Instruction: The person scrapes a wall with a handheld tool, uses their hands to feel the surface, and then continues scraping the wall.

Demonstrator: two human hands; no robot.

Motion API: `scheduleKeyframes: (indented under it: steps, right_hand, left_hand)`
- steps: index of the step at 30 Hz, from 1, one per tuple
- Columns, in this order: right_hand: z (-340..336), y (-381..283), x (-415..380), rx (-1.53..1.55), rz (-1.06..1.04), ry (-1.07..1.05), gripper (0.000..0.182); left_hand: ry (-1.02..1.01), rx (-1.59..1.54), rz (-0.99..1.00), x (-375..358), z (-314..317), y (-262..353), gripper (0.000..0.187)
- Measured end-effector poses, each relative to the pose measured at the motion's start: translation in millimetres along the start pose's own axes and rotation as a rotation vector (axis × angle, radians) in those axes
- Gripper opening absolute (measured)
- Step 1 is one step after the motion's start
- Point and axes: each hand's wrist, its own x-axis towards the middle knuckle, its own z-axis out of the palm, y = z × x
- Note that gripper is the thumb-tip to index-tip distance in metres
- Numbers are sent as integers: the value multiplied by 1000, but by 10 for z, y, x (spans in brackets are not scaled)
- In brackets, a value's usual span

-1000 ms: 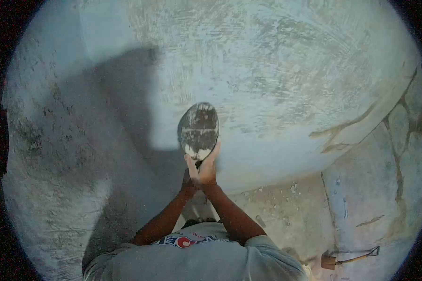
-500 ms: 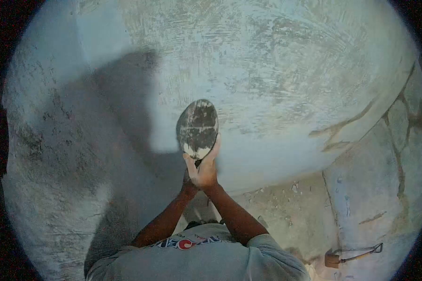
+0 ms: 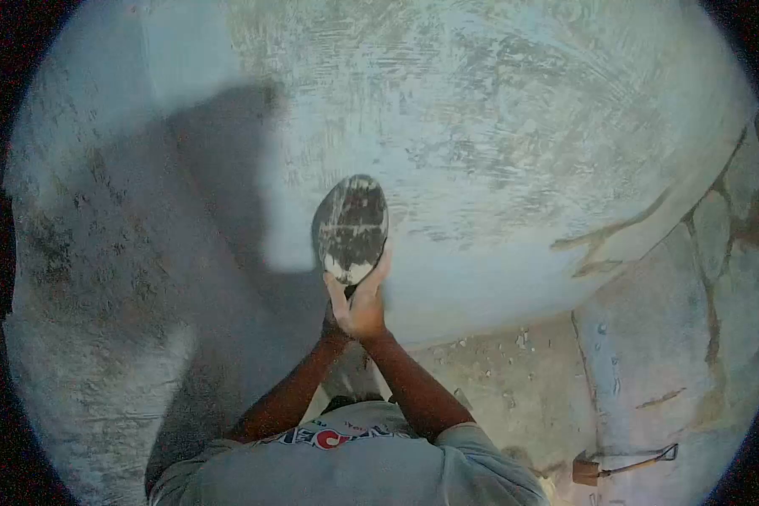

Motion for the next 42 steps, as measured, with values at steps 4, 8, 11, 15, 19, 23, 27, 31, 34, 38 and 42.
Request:
scheduleKeyframes:
  steps: [4, 8, 11, 15, 19, 23, 27, 31, 34, 38, 42]
  right_hand:
    - [-6, -421, 346, -23, 33, 26, 102]
    - [37, -179, 91, 50, 83, 7, 102]
    - [76, 220, -205, -52, -11, 46, 103]
    - [2, -265, 237, 70, 26, 20, 103]
    - [-11, -463, 334, -46, 48, 47, 102]
    - [8, 210, -132, 33, 90, -14, 102]
    - [27, 240, -197, -18, 13, 21, 102]
    - [-35, -373, 275, -14, 39, 23, 102]
    - [-21, -451, 345, 20, 54, 35, 101]
    - [15, 235, -178, 20, 66, 6, 102]
    - [4, 7, 12, 9, 21, 22, 103]
  left_hand:
    - [-45, 277, -79, 186, -81, -157, 44]
    - [-47, 320, 90, 38, -154, -313, 46]
    - [-45, 143, -83, -103, -107, -337, 44]
    - [-53, 62, -136, 27, -66, -231, 47]
    - [-112, 500, 152, 65, -116, -71, 54]
    - [-11, -7, -177, -105, -43, -17, 50]
    - [2, 149, 88, -204, -64, -325, 37]
    - [-48, -2, 38, 127, 5, 174, 24]
    - [-64, 176, 15, 156, -20, 245, 24]
    - [25, 202, 125, -78, -26, -110, 28]
    - [-52, 164, 23, 42, 0, 285, 29]
